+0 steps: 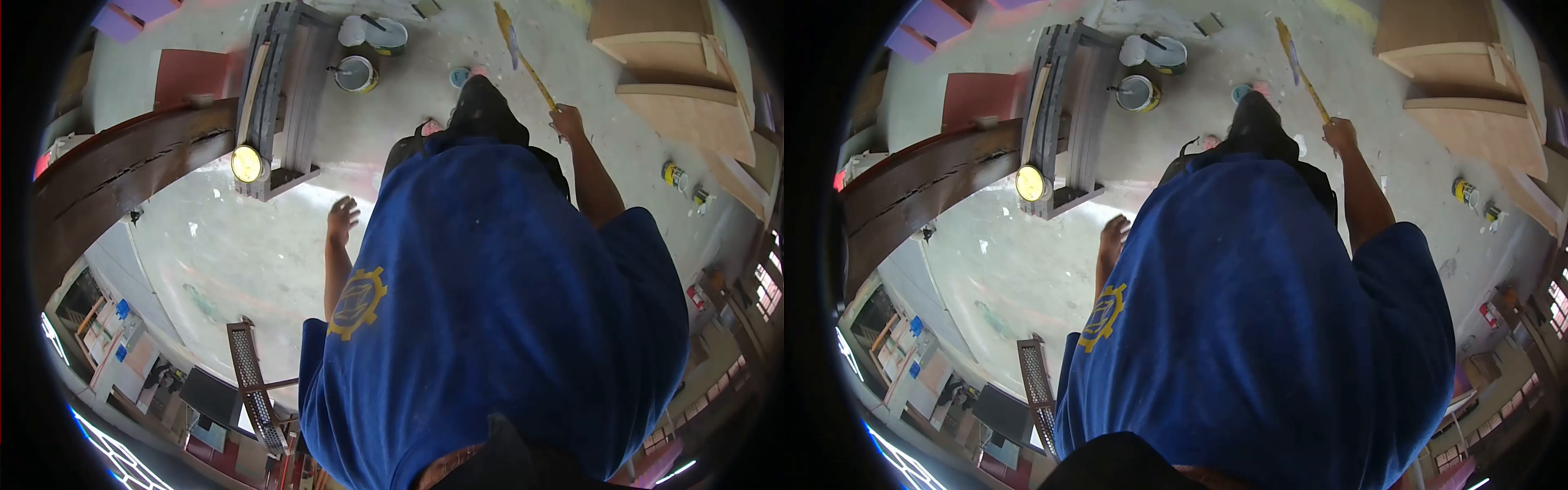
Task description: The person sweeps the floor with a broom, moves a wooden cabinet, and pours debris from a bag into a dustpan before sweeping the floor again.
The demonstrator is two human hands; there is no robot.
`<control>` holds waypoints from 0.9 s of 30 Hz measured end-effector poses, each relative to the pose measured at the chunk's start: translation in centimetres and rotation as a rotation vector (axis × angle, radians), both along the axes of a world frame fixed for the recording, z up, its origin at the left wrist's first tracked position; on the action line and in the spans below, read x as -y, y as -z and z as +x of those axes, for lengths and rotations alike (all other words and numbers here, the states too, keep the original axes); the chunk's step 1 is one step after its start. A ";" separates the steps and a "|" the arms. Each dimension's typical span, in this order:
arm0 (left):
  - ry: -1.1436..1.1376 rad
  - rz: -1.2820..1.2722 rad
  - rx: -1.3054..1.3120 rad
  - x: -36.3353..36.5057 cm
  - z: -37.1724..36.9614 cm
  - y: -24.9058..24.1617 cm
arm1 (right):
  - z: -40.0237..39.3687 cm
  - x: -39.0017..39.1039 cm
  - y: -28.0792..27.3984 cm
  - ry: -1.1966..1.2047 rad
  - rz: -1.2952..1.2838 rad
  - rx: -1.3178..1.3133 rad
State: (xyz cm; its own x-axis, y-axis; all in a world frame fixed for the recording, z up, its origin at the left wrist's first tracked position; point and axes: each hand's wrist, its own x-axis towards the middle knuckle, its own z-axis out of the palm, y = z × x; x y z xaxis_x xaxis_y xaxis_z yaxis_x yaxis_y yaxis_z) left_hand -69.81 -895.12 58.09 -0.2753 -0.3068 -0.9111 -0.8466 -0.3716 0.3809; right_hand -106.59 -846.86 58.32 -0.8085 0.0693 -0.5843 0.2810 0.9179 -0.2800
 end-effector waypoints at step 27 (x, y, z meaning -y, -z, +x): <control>-0.209 -0.197 0.293 -10.1 -1.9 -1.0 | -32.7 46.7 2.7 -0.865 -0.170 -0.234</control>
State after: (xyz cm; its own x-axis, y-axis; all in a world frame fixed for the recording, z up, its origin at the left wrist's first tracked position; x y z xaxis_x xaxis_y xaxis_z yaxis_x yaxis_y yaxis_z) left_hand -71.72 -885.05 59.08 0.0738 -0.5049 -0.8600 -0.8439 -0.4911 0.2158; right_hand -139.27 -893.59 55.65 -0.6371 -0.6888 -0.3459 -0.5676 0.7229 -0.3941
